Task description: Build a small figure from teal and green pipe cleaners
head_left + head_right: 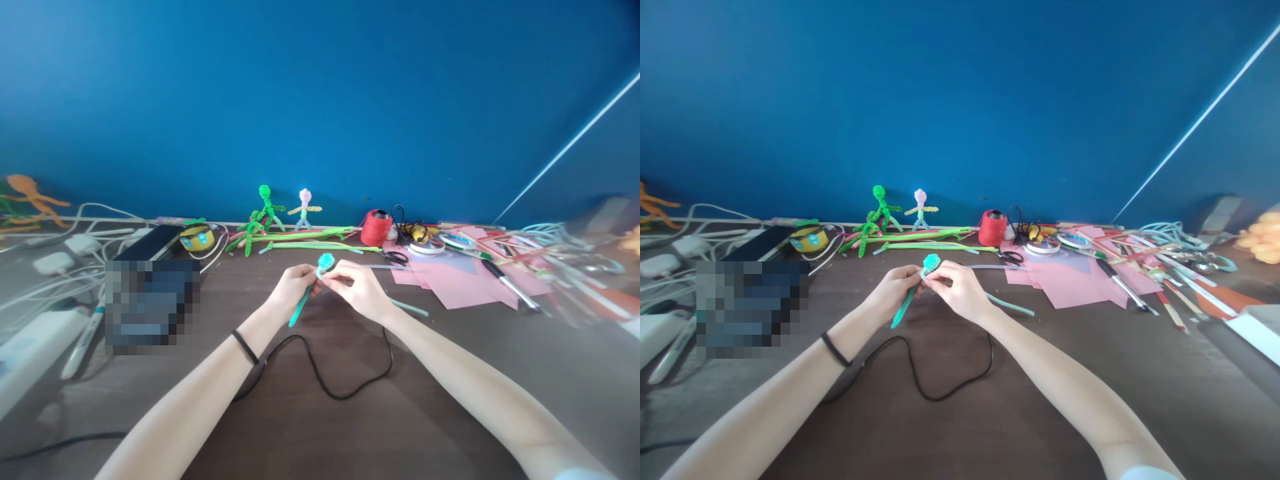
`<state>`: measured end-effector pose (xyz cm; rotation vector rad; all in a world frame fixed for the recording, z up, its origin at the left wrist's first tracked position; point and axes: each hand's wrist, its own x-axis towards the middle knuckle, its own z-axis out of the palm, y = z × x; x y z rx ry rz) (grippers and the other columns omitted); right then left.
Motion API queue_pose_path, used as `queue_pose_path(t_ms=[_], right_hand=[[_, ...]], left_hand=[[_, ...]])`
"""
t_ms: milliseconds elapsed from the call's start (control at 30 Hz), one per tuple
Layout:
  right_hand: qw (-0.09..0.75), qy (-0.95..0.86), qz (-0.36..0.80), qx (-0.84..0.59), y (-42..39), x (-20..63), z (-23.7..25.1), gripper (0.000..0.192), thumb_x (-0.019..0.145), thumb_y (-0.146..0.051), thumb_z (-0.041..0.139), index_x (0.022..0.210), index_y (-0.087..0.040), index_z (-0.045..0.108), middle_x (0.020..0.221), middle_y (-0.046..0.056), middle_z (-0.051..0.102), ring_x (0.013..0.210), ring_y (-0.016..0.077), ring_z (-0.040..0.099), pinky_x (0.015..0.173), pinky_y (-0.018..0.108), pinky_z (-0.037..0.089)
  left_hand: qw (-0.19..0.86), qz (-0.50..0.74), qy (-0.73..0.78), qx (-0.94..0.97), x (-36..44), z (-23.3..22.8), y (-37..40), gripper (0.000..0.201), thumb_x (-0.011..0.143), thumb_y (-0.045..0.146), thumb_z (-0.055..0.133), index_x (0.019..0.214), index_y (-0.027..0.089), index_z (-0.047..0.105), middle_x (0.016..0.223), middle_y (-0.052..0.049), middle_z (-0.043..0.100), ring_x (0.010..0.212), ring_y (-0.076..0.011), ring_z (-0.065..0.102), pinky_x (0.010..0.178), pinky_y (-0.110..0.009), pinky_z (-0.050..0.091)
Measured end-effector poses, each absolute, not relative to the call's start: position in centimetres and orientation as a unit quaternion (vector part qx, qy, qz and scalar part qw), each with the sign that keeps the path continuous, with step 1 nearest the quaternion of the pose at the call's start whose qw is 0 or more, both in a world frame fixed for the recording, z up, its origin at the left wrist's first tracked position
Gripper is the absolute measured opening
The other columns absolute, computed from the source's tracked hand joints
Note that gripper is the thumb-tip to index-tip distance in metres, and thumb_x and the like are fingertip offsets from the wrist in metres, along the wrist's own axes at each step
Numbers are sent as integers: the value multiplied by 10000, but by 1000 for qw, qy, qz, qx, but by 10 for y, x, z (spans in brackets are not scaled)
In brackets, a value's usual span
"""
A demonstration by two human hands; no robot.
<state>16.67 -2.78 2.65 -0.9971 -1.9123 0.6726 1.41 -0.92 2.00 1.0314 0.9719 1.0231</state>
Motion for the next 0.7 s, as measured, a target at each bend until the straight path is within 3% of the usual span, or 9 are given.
queue_pose_path(t_ms=[267,467,700], right_hand=[[434,-743,291,-417,-24,169,25,169,783,-300,570,760,-172,678,755,43,602,694,142,564,655,269,455],[447,-731,291,-425,-23,171,23,165,784,-293,576,746,-169,677,734,43,596,683,146,551,634,270,429],[454,-739,288,-407,-24,171,25,158,781,-300,582,745,-176,674,723,34,589,682,142,551,630,266,427]], left_hand=[[656,463,386,454,11,20,-7,97,648,178,613,602,97,584,585,-5,512,462,-38,385,437,-185,290],[658,455,399,448,12,26,-6,91,604,107,617,691,88,638,652,-34,584,550,-69,477,502,-195,356],[597,459,452,478,12,25,-10,130,622,188,676,696,116,598,615,-42,634,594,-129,593,543,-228,427]])
